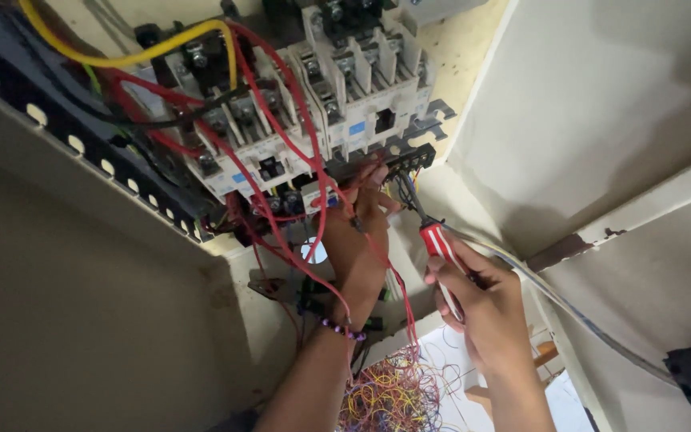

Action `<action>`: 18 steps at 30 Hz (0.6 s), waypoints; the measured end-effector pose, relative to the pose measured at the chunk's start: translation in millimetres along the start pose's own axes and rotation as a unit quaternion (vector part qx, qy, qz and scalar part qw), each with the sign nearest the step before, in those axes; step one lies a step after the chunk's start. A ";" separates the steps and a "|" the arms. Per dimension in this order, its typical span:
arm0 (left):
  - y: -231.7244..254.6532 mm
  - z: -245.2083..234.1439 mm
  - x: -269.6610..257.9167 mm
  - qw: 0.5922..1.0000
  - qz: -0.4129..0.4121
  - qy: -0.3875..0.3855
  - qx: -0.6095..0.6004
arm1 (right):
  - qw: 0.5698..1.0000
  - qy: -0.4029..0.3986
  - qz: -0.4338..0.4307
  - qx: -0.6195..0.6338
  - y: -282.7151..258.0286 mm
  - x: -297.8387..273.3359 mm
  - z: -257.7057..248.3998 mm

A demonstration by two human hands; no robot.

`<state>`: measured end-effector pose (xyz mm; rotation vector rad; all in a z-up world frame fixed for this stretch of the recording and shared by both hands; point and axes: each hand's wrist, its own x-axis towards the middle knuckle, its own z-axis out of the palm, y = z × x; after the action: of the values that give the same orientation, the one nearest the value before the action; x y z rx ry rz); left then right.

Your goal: Connecting and securing electrical wires inside a control panel using a screwdriver to tighten terminal connections.

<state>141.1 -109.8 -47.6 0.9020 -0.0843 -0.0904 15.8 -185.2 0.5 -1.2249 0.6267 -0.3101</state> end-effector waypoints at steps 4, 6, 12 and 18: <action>17.1 13.9 -8.0 0.985 0.071 0.056 0.147 | 1.000 -0.002 -0.005 0.000 0.7 -2.5 4.8; 17.0 11.1 -6.2 0.996 0.033 0.061 0.062 | 0.998 -0.007 -0.046 -0.030 5.6 -3.5 5.5; 34.5 18.2 -15.4 0.979 0.049 0.064 0.187 | 0.968 0.084 -0.079 -0.222 19.9 -3.2 14.6; 27.6 8.2 -7.9 0.992 0.014 0.035 -0.122 | 0.921 -0.175 0.198 0.286 -12.1 27.5 -19.2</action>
<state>133.5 -98.3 -21.1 0.6589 -0.0196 -0.0424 27.4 -218.9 0.4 -0.5473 0.4139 0.0730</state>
